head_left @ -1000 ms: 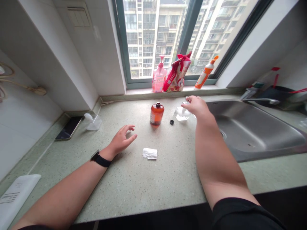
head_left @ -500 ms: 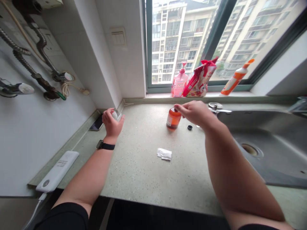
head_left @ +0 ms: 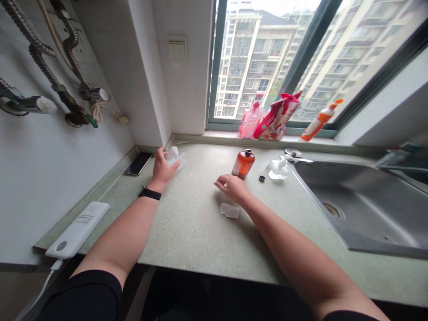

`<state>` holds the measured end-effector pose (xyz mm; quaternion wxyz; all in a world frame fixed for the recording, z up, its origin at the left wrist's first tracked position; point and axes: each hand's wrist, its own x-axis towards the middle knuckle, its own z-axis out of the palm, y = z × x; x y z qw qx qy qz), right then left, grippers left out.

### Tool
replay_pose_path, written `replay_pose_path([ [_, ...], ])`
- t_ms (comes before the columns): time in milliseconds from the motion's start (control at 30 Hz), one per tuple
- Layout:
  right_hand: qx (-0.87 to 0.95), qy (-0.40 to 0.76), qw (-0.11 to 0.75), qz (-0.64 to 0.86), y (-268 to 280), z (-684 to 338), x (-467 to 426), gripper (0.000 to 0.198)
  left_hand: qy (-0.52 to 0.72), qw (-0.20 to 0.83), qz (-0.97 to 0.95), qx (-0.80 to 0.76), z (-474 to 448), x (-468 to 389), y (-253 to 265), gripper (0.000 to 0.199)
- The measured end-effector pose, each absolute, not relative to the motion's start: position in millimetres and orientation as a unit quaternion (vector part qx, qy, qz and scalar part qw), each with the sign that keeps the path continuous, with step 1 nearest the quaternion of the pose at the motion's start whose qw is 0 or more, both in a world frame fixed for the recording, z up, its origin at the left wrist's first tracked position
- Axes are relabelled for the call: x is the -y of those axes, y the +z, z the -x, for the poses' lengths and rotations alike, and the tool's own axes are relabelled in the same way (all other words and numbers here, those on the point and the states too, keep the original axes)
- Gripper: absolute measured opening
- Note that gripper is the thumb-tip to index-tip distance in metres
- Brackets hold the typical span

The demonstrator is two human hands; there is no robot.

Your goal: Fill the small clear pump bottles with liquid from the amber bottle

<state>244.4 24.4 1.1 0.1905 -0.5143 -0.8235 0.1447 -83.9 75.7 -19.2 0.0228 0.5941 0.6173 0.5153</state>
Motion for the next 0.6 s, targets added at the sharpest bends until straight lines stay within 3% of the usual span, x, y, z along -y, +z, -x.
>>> replay_pose_path([
  [100, 0.798, 0.159, 0.270, 0.514, -13.7, -244.7, -17.7, 0.027, 0.502, 0.079, -0.684, -0.523, 51.2, -54.4, -12.4, 0.090],
  [267, 0.734, 0.210, 0.485, 0.427, -21.2, -246.1, -11.6, 0.039, 0.470, 0.123, -0.773, -0.408, 1.7, -15.4, -7.9, 0.090],
  [367, 0.731, 0.224, 0.504, 0.402, -18.4, -243.7, -9.3, 0.044, 0.459, 0.135, -0.798, -0.367, -12.8, -5.2, -10.4, 0.090],
  [600, 0.699, 0.221, 0.525, 0.432, -16.9, -241.7, -11.2, 0.034, 0.460, 0.155, -0.804, -0.343, -23.0, -2.8, -18.2, 0.091],
])
